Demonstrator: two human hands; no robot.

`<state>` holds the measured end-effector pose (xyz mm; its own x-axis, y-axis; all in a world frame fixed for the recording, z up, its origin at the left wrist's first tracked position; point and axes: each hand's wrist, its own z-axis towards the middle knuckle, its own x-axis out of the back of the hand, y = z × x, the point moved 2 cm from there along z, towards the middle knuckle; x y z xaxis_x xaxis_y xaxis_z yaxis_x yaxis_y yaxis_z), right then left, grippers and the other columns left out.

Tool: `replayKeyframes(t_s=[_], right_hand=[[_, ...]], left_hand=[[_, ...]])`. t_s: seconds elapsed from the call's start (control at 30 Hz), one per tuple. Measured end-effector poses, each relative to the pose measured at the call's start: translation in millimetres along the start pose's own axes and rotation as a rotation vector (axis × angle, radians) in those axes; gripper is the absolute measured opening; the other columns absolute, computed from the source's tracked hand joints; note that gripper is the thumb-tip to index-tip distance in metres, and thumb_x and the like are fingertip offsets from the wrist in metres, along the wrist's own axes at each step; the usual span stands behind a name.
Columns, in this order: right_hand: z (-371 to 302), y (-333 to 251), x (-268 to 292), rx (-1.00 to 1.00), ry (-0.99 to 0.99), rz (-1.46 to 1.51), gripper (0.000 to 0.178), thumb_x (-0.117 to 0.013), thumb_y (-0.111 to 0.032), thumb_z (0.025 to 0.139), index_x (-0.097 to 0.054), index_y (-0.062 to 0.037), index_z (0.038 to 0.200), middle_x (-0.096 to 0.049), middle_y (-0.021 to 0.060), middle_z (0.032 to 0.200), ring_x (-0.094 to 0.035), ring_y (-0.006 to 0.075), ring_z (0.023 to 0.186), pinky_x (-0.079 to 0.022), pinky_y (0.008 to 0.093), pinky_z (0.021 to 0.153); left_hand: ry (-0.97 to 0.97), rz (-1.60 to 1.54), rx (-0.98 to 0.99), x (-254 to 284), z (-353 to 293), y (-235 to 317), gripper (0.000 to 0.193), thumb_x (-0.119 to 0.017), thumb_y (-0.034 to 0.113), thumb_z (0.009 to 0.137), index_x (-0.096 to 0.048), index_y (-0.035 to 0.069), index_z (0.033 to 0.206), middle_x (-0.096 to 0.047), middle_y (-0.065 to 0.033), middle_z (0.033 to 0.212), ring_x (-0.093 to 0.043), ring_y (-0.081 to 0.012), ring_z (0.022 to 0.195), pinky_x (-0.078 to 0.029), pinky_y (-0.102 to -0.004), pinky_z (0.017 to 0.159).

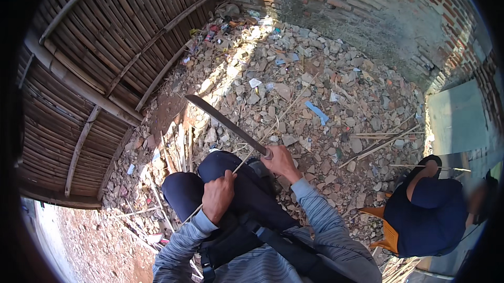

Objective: The person holds a bamboo strip and scrapes along its length with a machete, shaving and smoothing the strip.

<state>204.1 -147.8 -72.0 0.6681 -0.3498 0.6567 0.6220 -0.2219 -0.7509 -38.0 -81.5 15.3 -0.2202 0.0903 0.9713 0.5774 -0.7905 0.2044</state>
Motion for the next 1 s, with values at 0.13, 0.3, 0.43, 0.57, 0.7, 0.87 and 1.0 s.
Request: replayKeyframes(t_s=[0.13,0.3,0.43,0.57,0.7,0.87,1.0], right_hand=[[19.1,53.8,16.3,-0.183,0.116,0.116,0.030,-0.078,-0.024,0.082,-0.070,0.0042,0.086,-0.065,0.0189,0.067,-0.068,0.0360,0.064,-0.053,0.0439,0.064],[5.7,51.7,-2.3,-0.080,0.206,-0.051,0.030,-0.078,-0.023,0.082,-0.067,0.0047,0.083,-0.064,0.0197,0.066,-0.065,0.0379,0.062,-0.052,0.0433,0.063],[3.0,6.4,2.6,-0.052,0.096,0.018,0.026,-0.078,-0.020,0.080,-0.069,0.0037,0.087,-0.063,0.0178,0.064,-0.064,0.0380,0.060,-0.050,0.0436,0.061],[19.1,61.8,25.3,-0.105,0.185,0.014,0.029,-0.077,-0.022,0.081,-0.071,0.0048,0.091,-0.068,0.0201,0.072,-0.069,0.0389,0.069,-0.054,0.0445,0.066],[26.6,75.5,27.6,-0.140,0.195,-0.069,0.033,-0.078,-0.025,0.083,-0.071,0.0057,0.090,-0.071,0.0226,0.077,-0.071,0.0408,0.074,-0.056,0.0457,0.071],[15.4,45.0,14.9,-0.114,0.155,-0.028,0.033,-0.078,-0.026,0.082,-0.070,0.0055,0.087,-0.069,0.0209,0.072,-0.069,0.0399,0.067,-0.053,0.0464,0.066],[27.9,50.0,33.9,-0.032,0.128,0.006,0.031,-0.080,-0.024,0.080,-0.072,0.0045,0.089,-0.065,0.0182,0.066,-0.063,0.0354,0.059,-0.049,0.0450,0.061]], left_hand=[[-0.020,0.026,-0.019,2.3,4.1,1.0,0.031,-0.055,0.029,0.108,-0.051,0.008,0.085,-0.063,-0.0121,0.060,-0.067,-0.0320,0.052,-0.051,-0.0433,0.045],[-0.041,0.060,-0.008,-2.9,1.9,0.5,0.031,-0.055,0.029,0.108,-0.051,0.008,0.085,-0.063,-0.0115,0.060,-0.067,-0.0315,0.052,-0.051,-0.0432,0.045],[-0.025,0.020,0.001,-0.9,-0.6,-3.8,0.031,-0.054,0.029,0.108,-0.051,0.008,0.085,-0.063,-0.0116,0.060,-0.066,-0.0315,0.051,-0.051,-0.0435,0.045],[-0.035,0.028,-0.039,5.1,0.1,2.2,0.031,-0.054,0.030,0.108,-0.051,0.008,0.086,-0.063,-0.0120,0.060,-0.066,-0.0316,0.051,-0.051,-0.0435,0.045],[-0.041,0.067,-0.035,-1.3,1.9,-2.1,0.031,-0.054,0.030,0.108,-0.051,0.008,0.087,-0.063,-0.0119,0.060,-0.066,-0.0317,0.051,-0.051,-0.0435,0.045],[-0.014,0.029,-0.016,4.1,1.4,-2.2,0.030,-0.054,0.030,0.108,-0.051,0.008,0.087,-0.063,-0.0114,0.059,-0.066,-0.0316,0.051,-0.050,-0.0440,0.045],[-0.012,-0.016,-0.045,8.6,-2.8,-3.4,0.030,-0.054,0.030,0.108,-0.051,0.008,0.087,-0.063,-0.0122,0.059,-0.066,-0.0323,0.051,-0.050,-0.0447,0.045]])
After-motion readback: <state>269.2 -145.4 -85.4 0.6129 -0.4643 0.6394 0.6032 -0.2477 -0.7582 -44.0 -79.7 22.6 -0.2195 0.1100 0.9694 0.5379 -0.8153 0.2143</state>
